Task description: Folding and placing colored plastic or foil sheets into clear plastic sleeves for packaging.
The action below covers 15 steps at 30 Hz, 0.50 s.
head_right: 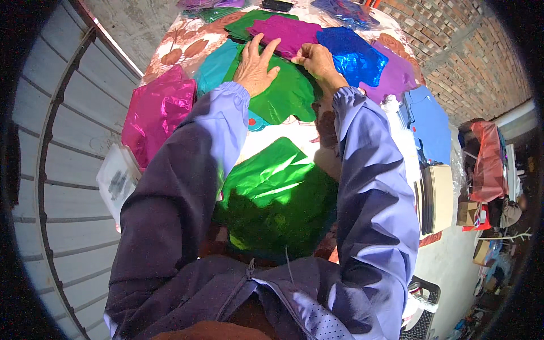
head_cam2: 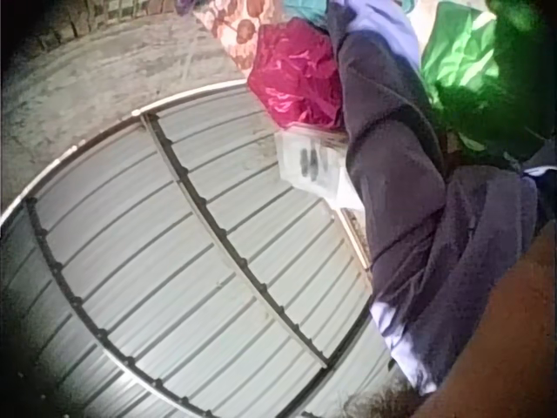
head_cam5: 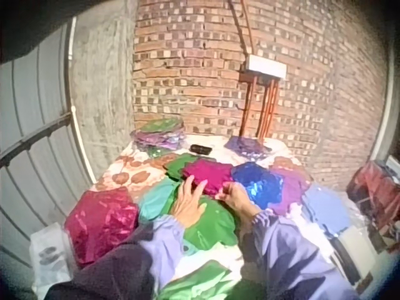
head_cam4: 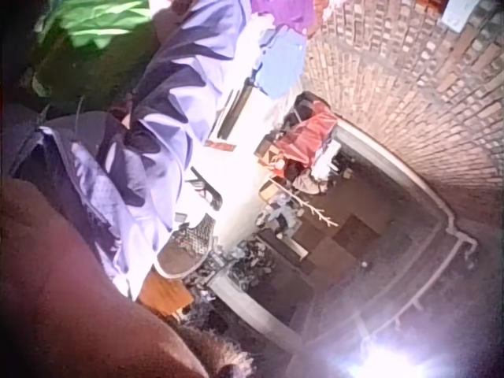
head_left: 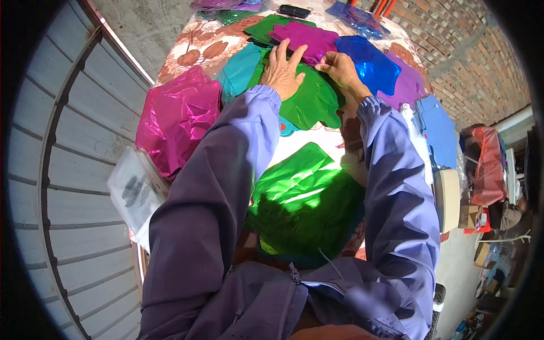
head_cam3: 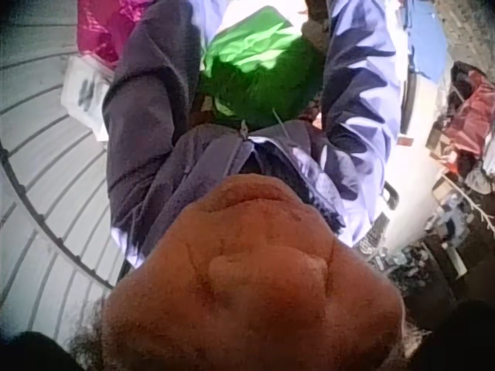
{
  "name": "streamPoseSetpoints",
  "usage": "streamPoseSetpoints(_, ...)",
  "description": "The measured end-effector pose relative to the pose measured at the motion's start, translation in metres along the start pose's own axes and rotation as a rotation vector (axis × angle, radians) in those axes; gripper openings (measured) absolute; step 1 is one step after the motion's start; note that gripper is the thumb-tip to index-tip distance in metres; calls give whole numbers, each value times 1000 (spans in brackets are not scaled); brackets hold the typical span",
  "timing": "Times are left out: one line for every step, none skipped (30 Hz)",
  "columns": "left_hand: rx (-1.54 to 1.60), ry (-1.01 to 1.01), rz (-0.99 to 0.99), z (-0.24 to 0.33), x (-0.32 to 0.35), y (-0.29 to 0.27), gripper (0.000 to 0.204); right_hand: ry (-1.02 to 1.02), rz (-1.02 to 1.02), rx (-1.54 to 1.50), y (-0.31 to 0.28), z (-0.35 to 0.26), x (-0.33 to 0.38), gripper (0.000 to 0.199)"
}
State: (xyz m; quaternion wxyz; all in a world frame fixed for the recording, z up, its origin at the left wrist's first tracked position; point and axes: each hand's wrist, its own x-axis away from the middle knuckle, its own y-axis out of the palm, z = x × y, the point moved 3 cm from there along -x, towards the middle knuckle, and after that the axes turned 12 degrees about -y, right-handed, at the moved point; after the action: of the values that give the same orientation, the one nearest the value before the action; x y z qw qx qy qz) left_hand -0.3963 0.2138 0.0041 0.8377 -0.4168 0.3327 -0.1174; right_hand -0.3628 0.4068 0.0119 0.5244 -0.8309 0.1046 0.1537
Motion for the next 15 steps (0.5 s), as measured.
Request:
streamPoseSetpoints(-18,-26,-35,-1,0,1,67,25,10,-48,1,2,-1,16)
streamPoseSetpoints(-37,-53,-71,-3,0,3,66,50,20,-96,3,5,-2,16)
streamPoseSetpoints(-56,-79,-106,-4,-1,4,66,74,30,-145,5,7,-2,16)
streamPoseSetpoints(-54,-78,-105,-4,-2,5,66,74,31,-142,7,9,-1,16)
streamPoseSetpoints(-71,-88,-140,-5,-3,6,65,10,71,-129,10,8,0,16)
streamPoseSetpoints(-87,-99,-176,-7,-4,8,64,-53,111,-116,13,8,1,16)
streamPoseSetpoints(-104,-109,-211,-8,-4,10,64,-117,151,-102,15,8,2,16)
streamPoseSetpoints(-105,-108,-211,-8,-5,11,64,-116,152,-102,17,10,2,16)
streamPoseSetpoints(-88,-115,-186,-7,-5,12,63,-157,168,-82,17,11,1,17)
streamPoseSetpoints(-73,-126,-161,-7,-5,11,63,-200,181,-64,17,6,-1,17)
streamPoseSetpoints(-58,-137,-137,-7,-4,10,62,-242,195,-46,16,2,-1,18)
streamPoseSetpoints(-60,-139,-138,-7,-4,9,62,-242,193,-49,16,-1,-1,18)
streamPoseSetpoints(-75,-146,-157,-8,-4,9,63,-161,165,-60,15,-1,-2,18)
streamPoseSetpoints(-91,-152,-177,-9,-4,9,64,-80,137,-71,15,-1,-2,18)
streamPoseSetpoints(-105,-155,-196,-9,-5,10,64,3,112,-79,14,2,-1,19)
